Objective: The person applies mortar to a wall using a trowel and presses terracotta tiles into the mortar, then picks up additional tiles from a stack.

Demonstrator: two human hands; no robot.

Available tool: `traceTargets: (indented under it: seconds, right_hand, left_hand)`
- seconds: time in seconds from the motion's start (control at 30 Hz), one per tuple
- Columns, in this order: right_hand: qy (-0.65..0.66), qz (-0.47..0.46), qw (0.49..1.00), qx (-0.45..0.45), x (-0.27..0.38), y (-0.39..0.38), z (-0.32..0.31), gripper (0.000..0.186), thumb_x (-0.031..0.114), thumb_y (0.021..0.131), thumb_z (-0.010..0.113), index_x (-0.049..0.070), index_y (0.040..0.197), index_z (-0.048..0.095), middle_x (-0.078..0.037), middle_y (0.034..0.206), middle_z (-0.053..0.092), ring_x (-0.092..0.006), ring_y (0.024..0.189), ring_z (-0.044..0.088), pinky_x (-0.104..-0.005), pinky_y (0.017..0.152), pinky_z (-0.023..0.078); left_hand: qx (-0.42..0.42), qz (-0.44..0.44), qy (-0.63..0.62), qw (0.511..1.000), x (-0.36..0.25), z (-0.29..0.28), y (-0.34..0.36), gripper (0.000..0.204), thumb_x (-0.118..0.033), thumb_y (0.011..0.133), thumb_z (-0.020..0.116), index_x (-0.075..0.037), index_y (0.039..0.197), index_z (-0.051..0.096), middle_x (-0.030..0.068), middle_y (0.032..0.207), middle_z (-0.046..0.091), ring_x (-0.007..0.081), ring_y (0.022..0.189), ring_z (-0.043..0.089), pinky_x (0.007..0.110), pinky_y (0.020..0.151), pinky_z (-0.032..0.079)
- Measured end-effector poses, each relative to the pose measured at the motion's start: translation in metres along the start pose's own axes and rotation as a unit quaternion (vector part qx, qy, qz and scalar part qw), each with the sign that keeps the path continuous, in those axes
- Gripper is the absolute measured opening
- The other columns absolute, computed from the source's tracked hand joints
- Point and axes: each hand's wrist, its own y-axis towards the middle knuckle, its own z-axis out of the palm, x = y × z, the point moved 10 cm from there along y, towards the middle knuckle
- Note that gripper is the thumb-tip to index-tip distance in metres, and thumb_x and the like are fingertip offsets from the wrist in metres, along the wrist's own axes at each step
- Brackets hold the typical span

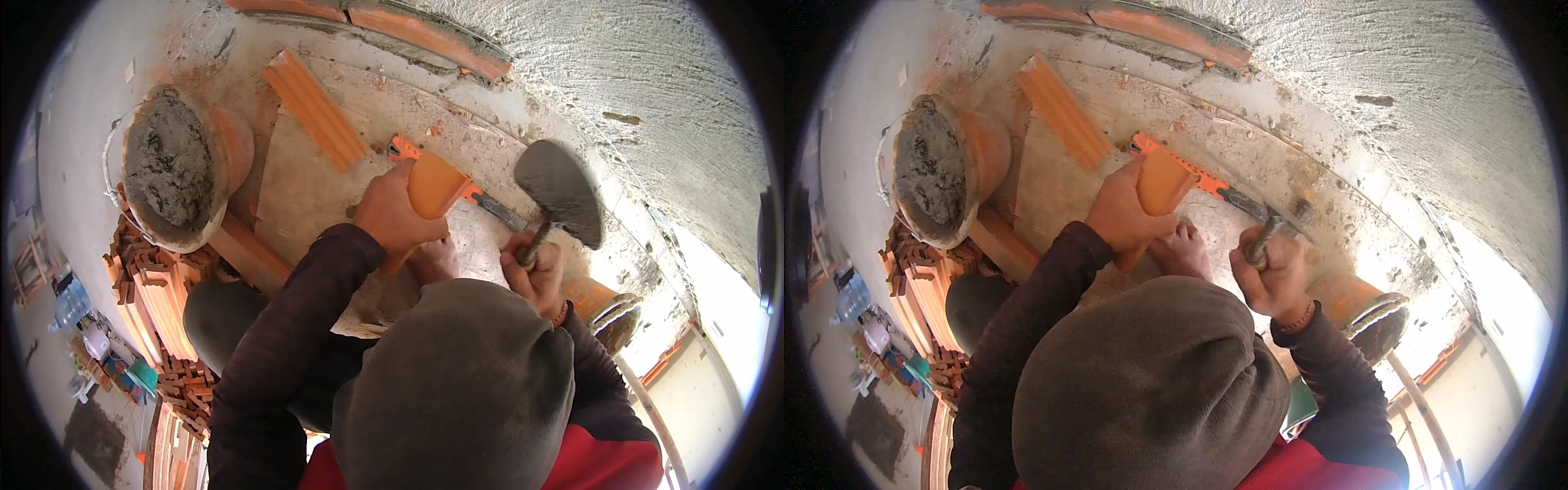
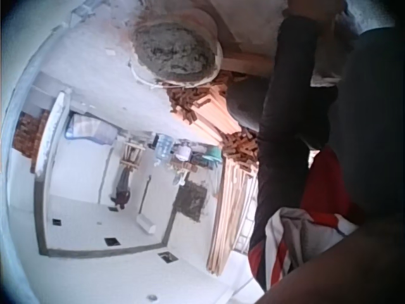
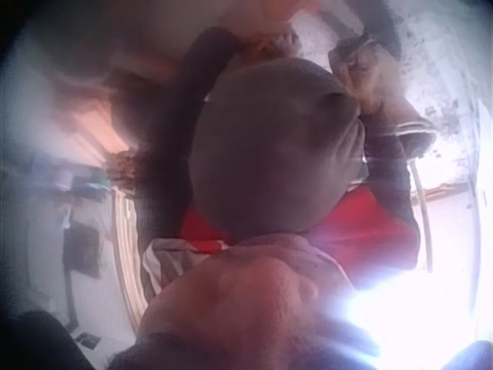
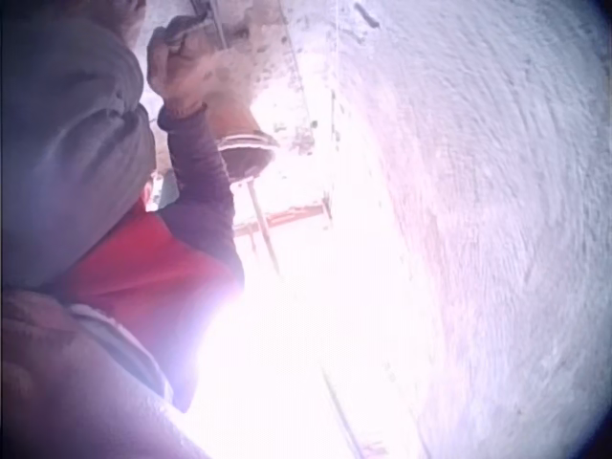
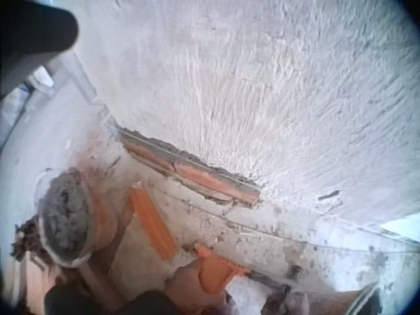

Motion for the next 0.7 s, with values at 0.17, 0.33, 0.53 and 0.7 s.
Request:
traceTargets:
  seconds: [0.17,0.33,0.53,0.7]
  right_hand:
    - [-0.096,0.089,0.990,0.055,-0.023,0.004,0.009,0.013,0.007,0.078,0.066,0.002,0.075,0.054,-0.011,0.058,0.051,-0.0294,0.050,0.053,-0.0369,0.049,0.041]
    - [-0.068,-0.032,0.996,0.040,0.001,0.007,0.007,0.012,0.006,0.077,0.066,0.002,0.076,0.055,-0.012,0.058,0.050,-0.0302,0.050,0.053,-0.0377,0.050,0.041]
    - [-0.068,0.076,0.995,0.023,-0.012,0.003,-0.001,0.011,0.004,0.076,0.065,0.002,0.075,0.054,-0.011,0.058,0.050,-0.0255,0.049,0.050,-0.0371,0.051,0.041]
    - [-0.088,0.020,0.993,0.077,-0.017,0.003,0.011,0.010,0.004,0.078,0.065,0.003,0.077,0.055,-0.011,0.060,0.052,-0.0240,0.052,0.053,-0.0355,0.052,0.042]
  left_hand:
    - [-0.015,0.020,0.027,0.999,-0.009,-0.006,0.001,0.061,-0.026,0.057,0.080,-0.001,0.109,0.058,0.0200,0.096,0.068,0.0382,0.093,0.067,0.043,0.082,0.053]
    - [-0.017,0.004,0.068,0.998,-0.013,-0.008,0.001,0.061,-0.021,0.060,0.079,0.000,0.113,0.058,0.0183,0.098,0.068,0.0333,0.093,0.067,0.039,0.082,0.053]
    - [-0.023,0.004,0.066,0.998,-0.010,-0.010,-0.003,0.059,-0.021,0.060,0.079,0.001,0.111,0.058,0.0193,0.096,0.068,0.0351,0.092,0.067,0.040,0.081,0.053]
    - [-0.025,-0.008,0.154,0.988,-0.010,-0.014,0.004,0.062,-0.027,0.058,0.079,-0.001,0.110,0.057,0.0219,0.094,0.068,0.0418,0.092,0.066,0.046,0.081,0.053]
